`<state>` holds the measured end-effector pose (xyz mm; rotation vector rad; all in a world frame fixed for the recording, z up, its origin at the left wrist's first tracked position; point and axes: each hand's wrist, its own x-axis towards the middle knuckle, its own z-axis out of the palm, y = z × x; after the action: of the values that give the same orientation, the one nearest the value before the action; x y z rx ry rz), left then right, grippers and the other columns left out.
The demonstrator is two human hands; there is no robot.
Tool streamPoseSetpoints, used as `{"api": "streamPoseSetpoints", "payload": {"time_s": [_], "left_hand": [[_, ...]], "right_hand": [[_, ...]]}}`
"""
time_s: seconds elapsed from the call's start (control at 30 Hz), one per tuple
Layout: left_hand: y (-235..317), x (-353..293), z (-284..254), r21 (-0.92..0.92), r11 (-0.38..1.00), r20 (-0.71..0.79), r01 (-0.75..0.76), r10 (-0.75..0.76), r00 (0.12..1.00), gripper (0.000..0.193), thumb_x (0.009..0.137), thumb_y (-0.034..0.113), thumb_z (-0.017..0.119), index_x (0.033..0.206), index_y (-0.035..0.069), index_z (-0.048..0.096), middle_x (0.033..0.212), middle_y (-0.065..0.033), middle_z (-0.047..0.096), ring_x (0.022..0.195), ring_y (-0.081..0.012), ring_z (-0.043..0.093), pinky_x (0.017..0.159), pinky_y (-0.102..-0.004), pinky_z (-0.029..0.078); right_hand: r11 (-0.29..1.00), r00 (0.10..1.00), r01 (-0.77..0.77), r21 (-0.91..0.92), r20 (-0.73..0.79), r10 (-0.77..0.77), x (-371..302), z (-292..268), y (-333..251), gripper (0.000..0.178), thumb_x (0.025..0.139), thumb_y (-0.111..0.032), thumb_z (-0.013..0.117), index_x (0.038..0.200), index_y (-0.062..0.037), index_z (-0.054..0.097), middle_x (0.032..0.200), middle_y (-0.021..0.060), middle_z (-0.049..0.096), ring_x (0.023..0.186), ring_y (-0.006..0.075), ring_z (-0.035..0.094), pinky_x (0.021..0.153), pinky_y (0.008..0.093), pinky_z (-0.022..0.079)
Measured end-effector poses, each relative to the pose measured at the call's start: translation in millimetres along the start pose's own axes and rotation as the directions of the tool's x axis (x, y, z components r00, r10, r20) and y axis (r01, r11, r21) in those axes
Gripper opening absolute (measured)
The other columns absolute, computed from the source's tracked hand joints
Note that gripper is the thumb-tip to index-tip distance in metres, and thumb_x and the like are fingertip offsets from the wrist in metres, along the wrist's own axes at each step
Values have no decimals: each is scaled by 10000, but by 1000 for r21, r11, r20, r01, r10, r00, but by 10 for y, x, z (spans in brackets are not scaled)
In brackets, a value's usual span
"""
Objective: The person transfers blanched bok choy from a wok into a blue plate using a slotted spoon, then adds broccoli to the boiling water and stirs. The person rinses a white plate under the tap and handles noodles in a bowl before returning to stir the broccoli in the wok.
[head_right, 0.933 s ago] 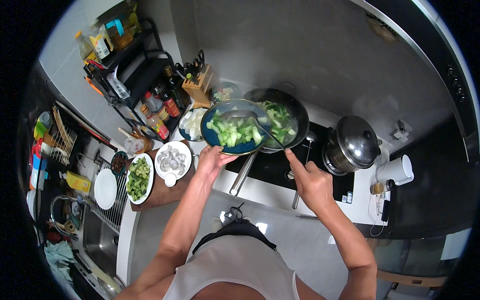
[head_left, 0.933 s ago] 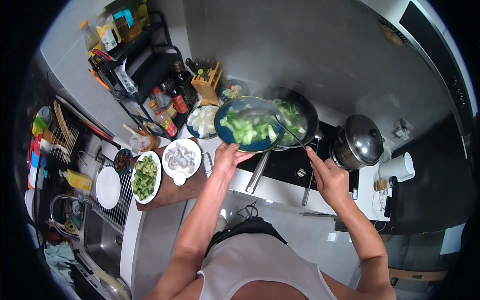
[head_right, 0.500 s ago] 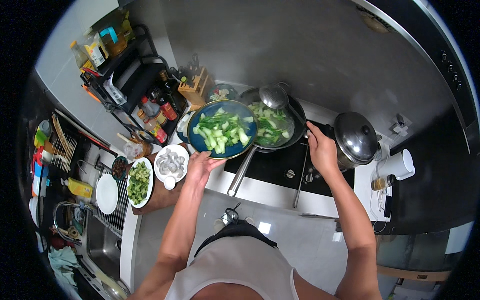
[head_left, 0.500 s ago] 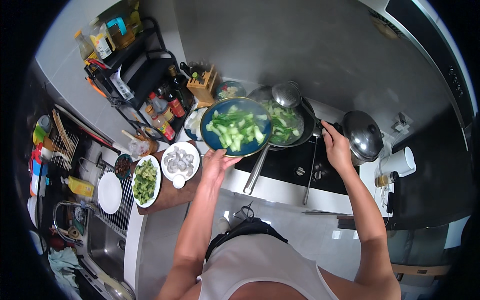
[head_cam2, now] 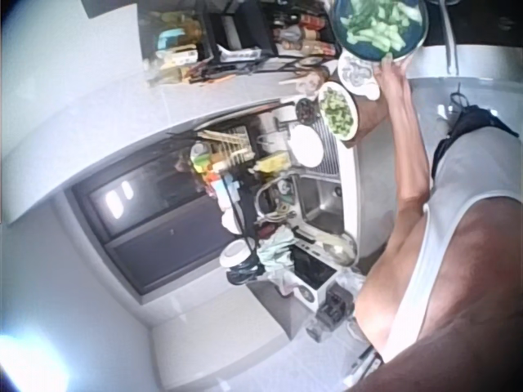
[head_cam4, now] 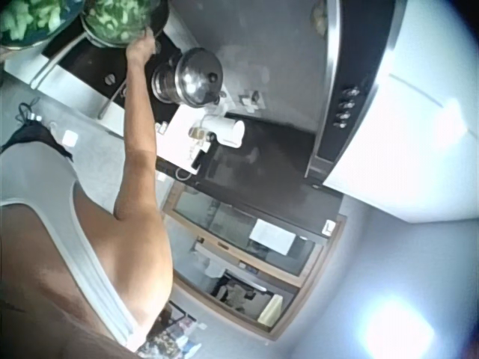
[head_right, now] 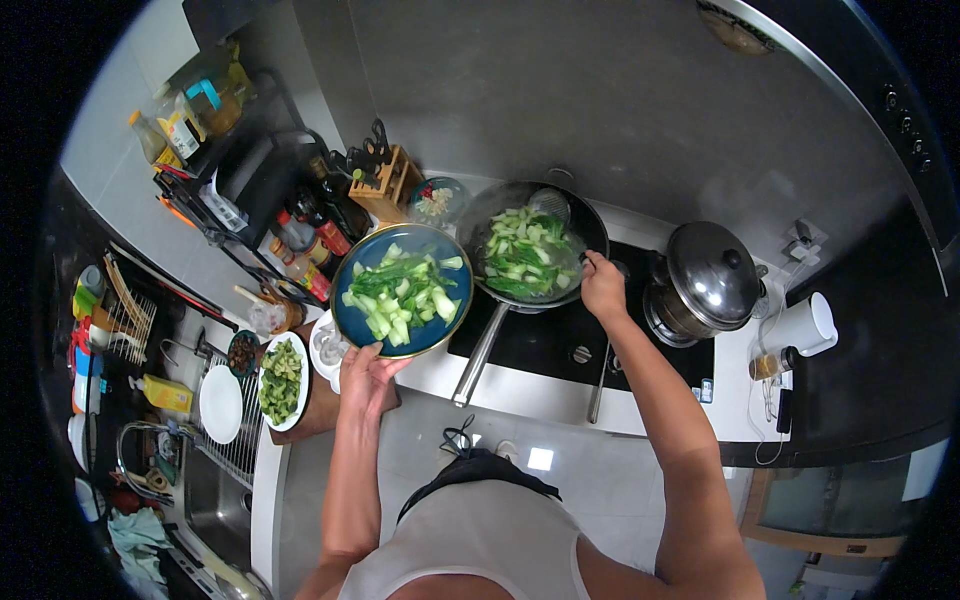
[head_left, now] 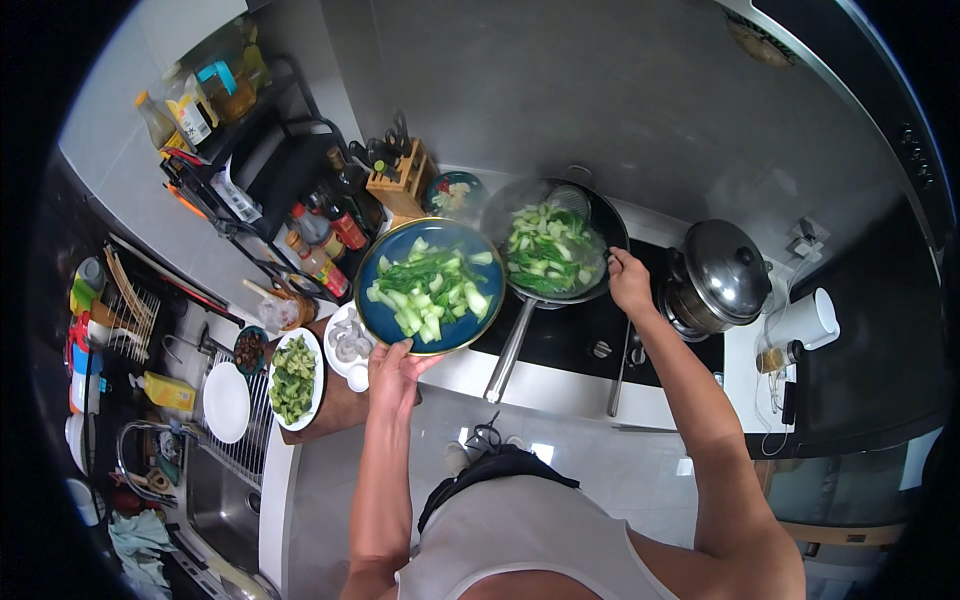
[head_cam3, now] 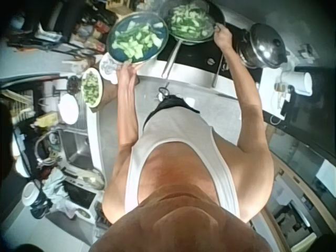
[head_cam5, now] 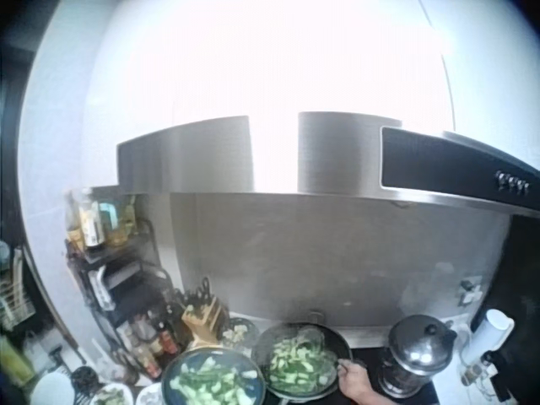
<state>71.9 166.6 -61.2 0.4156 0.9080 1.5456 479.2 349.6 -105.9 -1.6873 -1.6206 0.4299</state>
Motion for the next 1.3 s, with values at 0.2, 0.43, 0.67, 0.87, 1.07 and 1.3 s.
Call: {"api": "streamPoseSetpoints", "payload": {"time_s": [0.2,0.43,0.67,0.87,1.07,1.3], "left_hand": [[119,-195,-112,4,998,-93,-56,56,994,268,933,-24,510,1188,-106,516,1115,-247,657,904,-340,723,789,-493,648],[209,-233,-115,3,997,-96,-71,71,993,274,922,-35,502,1182,-119,518,1098,-246,662,887,-331,725,772,-480,655],[233,-249,-98,4,999,-70,-52,52,996,262,927,-25,509,1171,-120,524,1098,-251,663,907,-350,724,769,-472,655],[220,-245,-45,-8,1000,-44,-30,30,999,254,928,-33,508,1168,-115,521,1111,-252,661,918,-356,722,761,-465,656],[199,-251,-14,-11,1000,-11,-11,11,1000,258,929,-34,512,1175,-110,521,1113,-249,661,924,-359,722,760,-466,656],[186,-282,-64,-8,1000,-28,-14,14,1000,279,932,-27,515,1202,-95,517,1139,-252,652,944,-372,717,772,-472,656]], "right_hand": [[589,725,-674,446,552,411,-162,-153,-802,330,1017,-159,483,1333,-80,532,653,44,522,456,93,389,378,243,252],[187,469,-883,430,825,316,-309,-450,-840,267,1037,-91,435,1285,-88,534,663,-8,410,458,41,269,380,185,218],[149,476,-879,452,822,313,-404,-893,-997,275,1061,-129,424,1308,-101,542,670,-32,375,484,31,266,371,163,194],[404,632,-769,496,682,366,-174,-1214,-918,312,1065,-149,418,1356,-114,522,642,-17,438,461,35,302,366,171,229],[984,967,-142,108,227,115,5,-1168,-284,323,1023,-210,522,1274,-37,627,699,87,612,543,142,540,535,306,470],[985,946,118,-125,317,-73,-114,-1224,-306,301,993,-124,511,1240,-17,648,716,107,624,610,164,599,593,331,505]]}}
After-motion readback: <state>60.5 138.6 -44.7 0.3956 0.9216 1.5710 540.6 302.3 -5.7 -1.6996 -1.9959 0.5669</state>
